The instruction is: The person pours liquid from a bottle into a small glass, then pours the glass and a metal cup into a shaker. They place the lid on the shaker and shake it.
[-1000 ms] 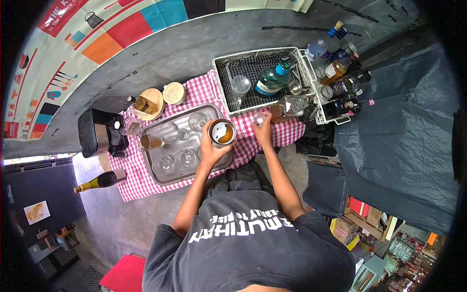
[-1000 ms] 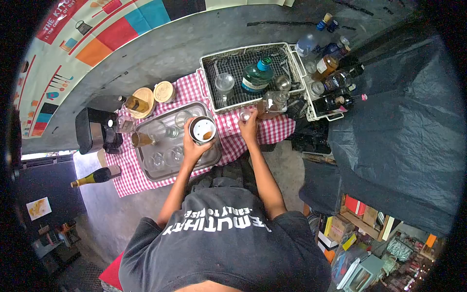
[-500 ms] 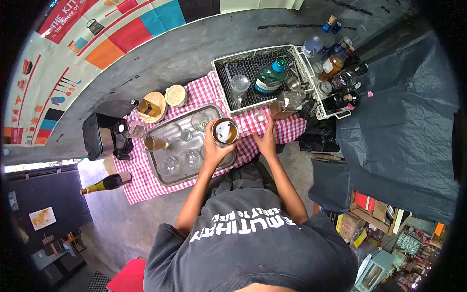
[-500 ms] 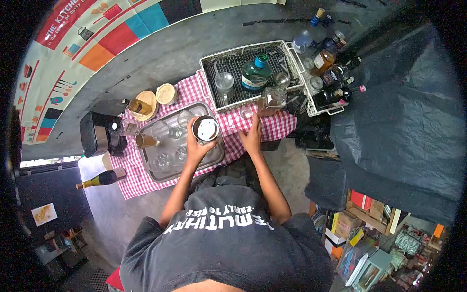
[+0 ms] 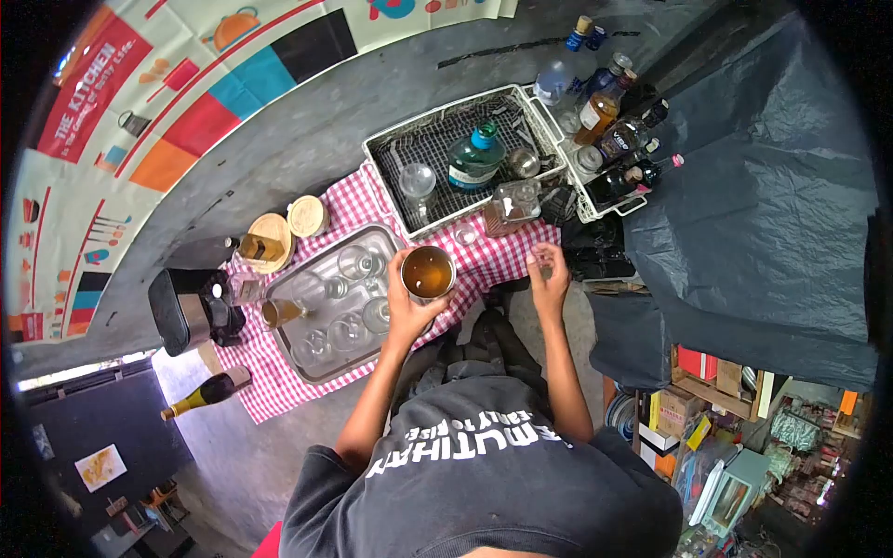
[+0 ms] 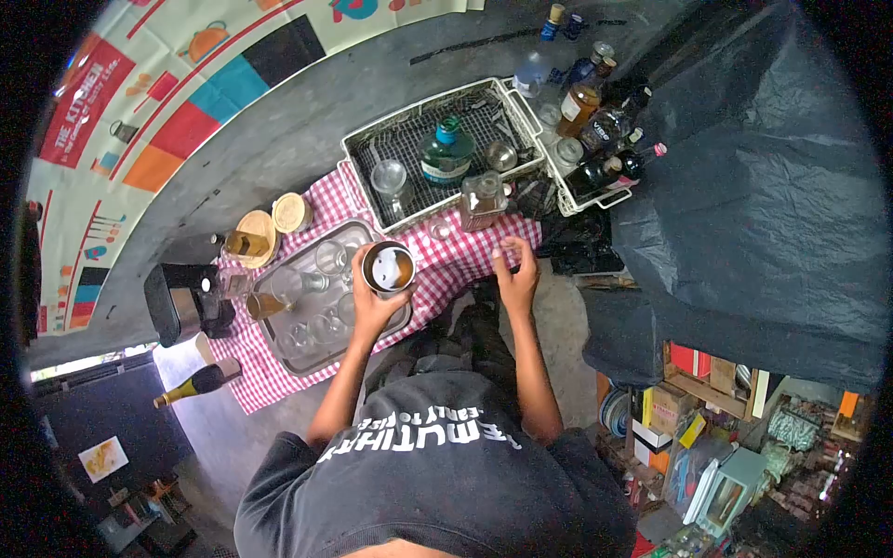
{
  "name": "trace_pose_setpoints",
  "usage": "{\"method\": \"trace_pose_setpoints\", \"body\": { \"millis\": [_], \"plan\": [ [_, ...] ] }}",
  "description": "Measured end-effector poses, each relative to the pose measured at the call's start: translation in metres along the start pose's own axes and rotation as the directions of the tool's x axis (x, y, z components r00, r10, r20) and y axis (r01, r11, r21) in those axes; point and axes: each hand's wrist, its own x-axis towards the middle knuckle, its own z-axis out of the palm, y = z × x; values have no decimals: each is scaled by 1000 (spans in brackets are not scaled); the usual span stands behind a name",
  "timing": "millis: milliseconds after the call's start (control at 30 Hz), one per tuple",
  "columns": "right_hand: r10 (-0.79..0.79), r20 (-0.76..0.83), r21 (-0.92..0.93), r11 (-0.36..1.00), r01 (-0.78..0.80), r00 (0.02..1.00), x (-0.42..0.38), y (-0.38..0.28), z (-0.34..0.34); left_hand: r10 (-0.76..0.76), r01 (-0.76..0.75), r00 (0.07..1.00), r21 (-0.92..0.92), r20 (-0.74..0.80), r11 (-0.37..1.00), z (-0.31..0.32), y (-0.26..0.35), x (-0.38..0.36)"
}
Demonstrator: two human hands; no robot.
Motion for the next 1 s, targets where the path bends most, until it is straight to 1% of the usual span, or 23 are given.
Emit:
{"method": "trace_pose_setpoints", "body": {
  "millis": [33, 133, 167, 233, 300, 333, 367, 433, 467, 500, 567, 600, 633, 667, 700, 733, 767, 800, 833, 900, 933, 967, 1000],
  "plan": [
    [4, -8, 29, 1000, -4, 1000, 11, 4, -3, -22, 22, 1000, -45, -1, 999, 5, -3, 0],
    [24, 34, 41, 999, -25, 999, 48, -3, -12, 6, -5, 1000, 50, -5, 999, 19, 11, 3],
    [31, 65, 23, 999, -33, 997, 62, -1, -13, -5, 5, 1000, -24, -6, 1000, 26, 12, 3],
    [25, 99, 11, 1000, -27, 995, 85, 4, -15, -20, 18, 999, -83, -29, 996, 40, 11, 2],
    [83, 164, -58, 996, -74, 983, 110, 8, -15, -30, 27, 999, -71, -41, 997, 53, 15, 3],
    [26, 183, -67, 998, -13, 983, 122, 25, -11, -7, 7, 997, 10, -74, 1000, 59, 18, 2],
    [23, 200, -61, 998, -11, 980, 136, 30, -10, -19, 17, 995, -17, -101, 1000, 68, 23, 2],
    [-9, 319, -132, 990, 54, 948, 159, 42, -8, -24, 18, 992, -50, -121, 999, 83, 23, 0],
    [-51, 335, -153, 982, 108, 941, 170, 47, -5, -35, 29, 990, -44, -137, 999, 91, 19, -2],
    [-52, 357, -146, 983, 111, 933, 180, 52, -1, -49, 42, 986, -49, -157, 998, 100, 15, -5],
    [-224, 413, -198, 924, 327, 883, 198, 61, 9, -75, 66, 977, -50, -199, 997, 116, 13, -11],
    [-235, 466, -153, 928, 340, 853, 206, 65, 14, -85, 79, 970, -36, -226, 996, 124, 15, -12],
    [-236, 482, -146, 928, 342, 844, 212, 70, 19, -94, 92, 964, -22, -249, 996, 131, 16, -13],
    [-248, 534, -176, 902, 393, 808, 218, 75, 25, -79, 90, 964, 34, -254, 995, 135, 10, -16],
    [-255, 582, -205, 872, 444, 772, 223, 84, 31, -84, 97, 961, 33, -263, 995, 142, 12, -16],
    [-209, 615, -239, 869, 433, 760, 228, 92, 38, -77, 89, 956, 31, -282, 996, 149, 13, -15],
    [-143, 630, -320, 848, 423, 764, 229, 90, 42, -68, 80, 951, 27, -301, 996, 156, 15, -15],
    [-90, 653, -345, 849, 401, 752, 231, 88, 45, -124, 123, 949, -23, -290, 992, 160, 13, -16],
    [-39, 673, -369, 847, 381, 738, 233, 85, 47, -124, 122, 946, -26, -300, 992, 165, 13, -15],
    [14, 698, -403, 834, 377, 716, 237, 88, 54, -116, 110, 945, -34, -306, 993, 174, 15, -12],
    [30, 700, -425, 821, 382, 714, 238, 90, 57, -56, 66, 946, 20, -320, 998, 178, 11, -12],
    [47, 700, -447, 807, 386, 712, 239, 94, 60, -52, 61, 945, 19, -324, 998, 180, 9, -10],
    [-70, 672, -438, 765, 472, 738, 237, 98, 61, -59, 81, 948, 55, -314, 995, 182, 8, -10]
  ]
}}
